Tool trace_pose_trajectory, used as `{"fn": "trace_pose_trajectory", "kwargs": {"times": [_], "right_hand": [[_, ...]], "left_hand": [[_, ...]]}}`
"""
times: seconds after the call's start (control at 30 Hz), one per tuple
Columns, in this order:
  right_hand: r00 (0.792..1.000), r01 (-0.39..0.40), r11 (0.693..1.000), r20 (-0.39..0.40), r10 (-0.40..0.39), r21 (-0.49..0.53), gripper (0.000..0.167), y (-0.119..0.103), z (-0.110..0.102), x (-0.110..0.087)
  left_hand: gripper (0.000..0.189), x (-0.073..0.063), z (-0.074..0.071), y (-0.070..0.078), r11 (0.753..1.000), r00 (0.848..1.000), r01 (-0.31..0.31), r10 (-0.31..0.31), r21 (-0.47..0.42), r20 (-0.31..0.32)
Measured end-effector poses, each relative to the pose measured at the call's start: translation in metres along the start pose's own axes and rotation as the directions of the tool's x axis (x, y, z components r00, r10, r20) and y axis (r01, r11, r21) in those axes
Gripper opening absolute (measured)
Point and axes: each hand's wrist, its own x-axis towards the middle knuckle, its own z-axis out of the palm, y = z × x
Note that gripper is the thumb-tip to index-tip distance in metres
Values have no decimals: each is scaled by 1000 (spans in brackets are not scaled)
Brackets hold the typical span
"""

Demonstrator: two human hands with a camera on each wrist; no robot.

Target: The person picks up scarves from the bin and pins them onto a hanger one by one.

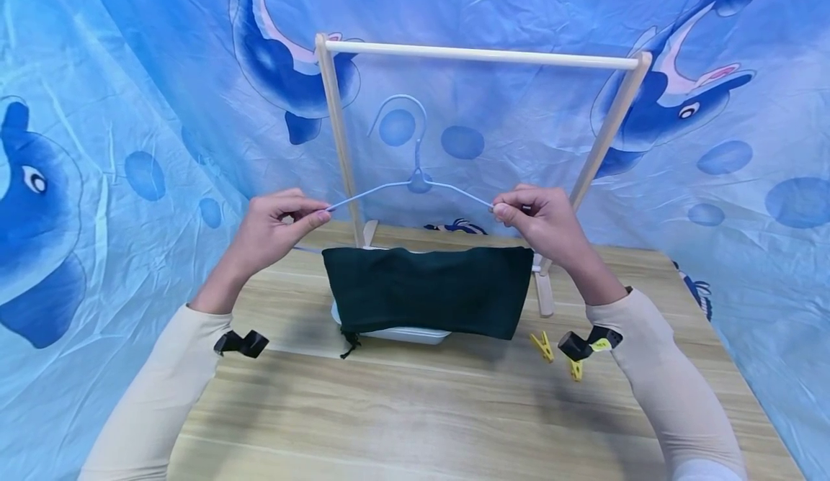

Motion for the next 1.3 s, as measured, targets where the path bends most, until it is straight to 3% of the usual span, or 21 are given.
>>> {"fn": "trace_pose_trajectory", "kwargs": {"times": [0.17, 0.33, 0.53, 0.63, 0.87, 1.07, 1.3], "right_hand": [[1000, -8, 1000, 8, 8, -3, 13, 2, 0, 2], [998, -27, 1000, 50, 27, -3, 12, 2, 1, 3], [995, -26, 1000, 91, 27, -8, 12, -2, -1, 3], [995, -11, 1000, 96, 13, -15, 12, -4, -3, 4], [995, 16, 995, 101, -7, -94, 11, -7, -9, 2], [995, 0, 989, 100, 15, -147, 22, -9, -20, -5], [1000, 19, 990, -4, -20, -142, 27, -2, -36, -18]], "left_hand": [[21, 0, 1, -5, 994, 995, -92, 89, -54, -48], [19, -2, 4, -6, 984, 983, -144, 130, -102, -127], [5, -3, 6, -8, 968, 962, -210, 179, -140, -209], [13, -3, 6, -7, 956, 951, -245, 204, -162, -233], [25, 0, 6, -4, 936, 935, -301, 252, -181, -250], [28, 1, 7, 0, 936, 932, -306, 258, -176, -253], [30, 2, 4, -2, 931, 927, -318, 265, -181, -267]]}}
